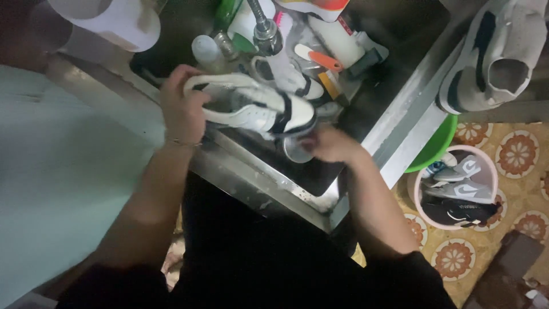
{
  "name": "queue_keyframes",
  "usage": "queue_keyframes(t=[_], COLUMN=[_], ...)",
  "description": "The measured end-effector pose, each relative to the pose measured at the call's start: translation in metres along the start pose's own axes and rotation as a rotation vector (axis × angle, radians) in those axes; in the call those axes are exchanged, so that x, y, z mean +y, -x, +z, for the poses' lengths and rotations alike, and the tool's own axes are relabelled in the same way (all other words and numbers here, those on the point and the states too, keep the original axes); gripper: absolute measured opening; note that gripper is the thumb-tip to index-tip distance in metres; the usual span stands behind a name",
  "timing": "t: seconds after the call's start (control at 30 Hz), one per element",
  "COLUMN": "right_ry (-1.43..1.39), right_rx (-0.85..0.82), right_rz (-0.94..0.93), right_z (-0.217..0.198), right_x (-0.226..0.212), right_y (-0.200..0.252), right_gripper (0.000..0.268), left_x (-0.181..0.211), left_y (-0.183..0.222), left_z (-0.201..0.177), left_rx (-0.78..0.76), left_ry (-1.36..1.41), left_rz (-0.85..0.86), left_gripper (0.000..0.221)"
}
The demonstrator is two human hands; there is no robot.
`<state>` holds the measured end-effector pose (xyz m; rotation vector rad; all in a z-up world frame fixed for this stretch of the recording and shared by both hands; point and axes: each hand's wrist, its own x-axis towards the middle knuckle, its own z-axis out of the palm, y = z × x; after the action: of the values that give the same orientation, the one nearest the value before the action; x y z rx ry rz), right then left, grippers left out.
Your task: Cleaning sneakers by scrubbing the soles and uppers with a brush and sponge, then rinsing them in a sink.
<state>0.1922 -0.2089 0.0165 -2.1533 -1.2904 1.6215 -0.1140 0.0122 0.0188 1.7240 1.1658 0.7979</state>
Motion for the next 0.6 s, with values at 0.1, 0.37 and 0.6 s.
queue_keyframes(t=[0.1,0.37,0.6], right_ry=[0.443,0.304,0.864], right_rx=[0.194,0.350,0.350], right_rz=[0.287,0.085,0.287], right_z=[-0.016,-0.096,-0.090], right_x=[0.051,0.029,0.078], right_y=[-0.067,-0.162,-0.265], right_gripper=[0.060,0.056,0.038], left_x=[-0.013,-0.048,0.020], left_y=[-0.019,-0.006,0.010], left_z=[-0.032,0.012,0.042], left_rx=[-0.138,-0.547,-0.729], left_ry=[-0.052,0.298,0.558], left_rz=[0.158,0.088,-0.112], left_gripper=[0.025,0.039,0.042])
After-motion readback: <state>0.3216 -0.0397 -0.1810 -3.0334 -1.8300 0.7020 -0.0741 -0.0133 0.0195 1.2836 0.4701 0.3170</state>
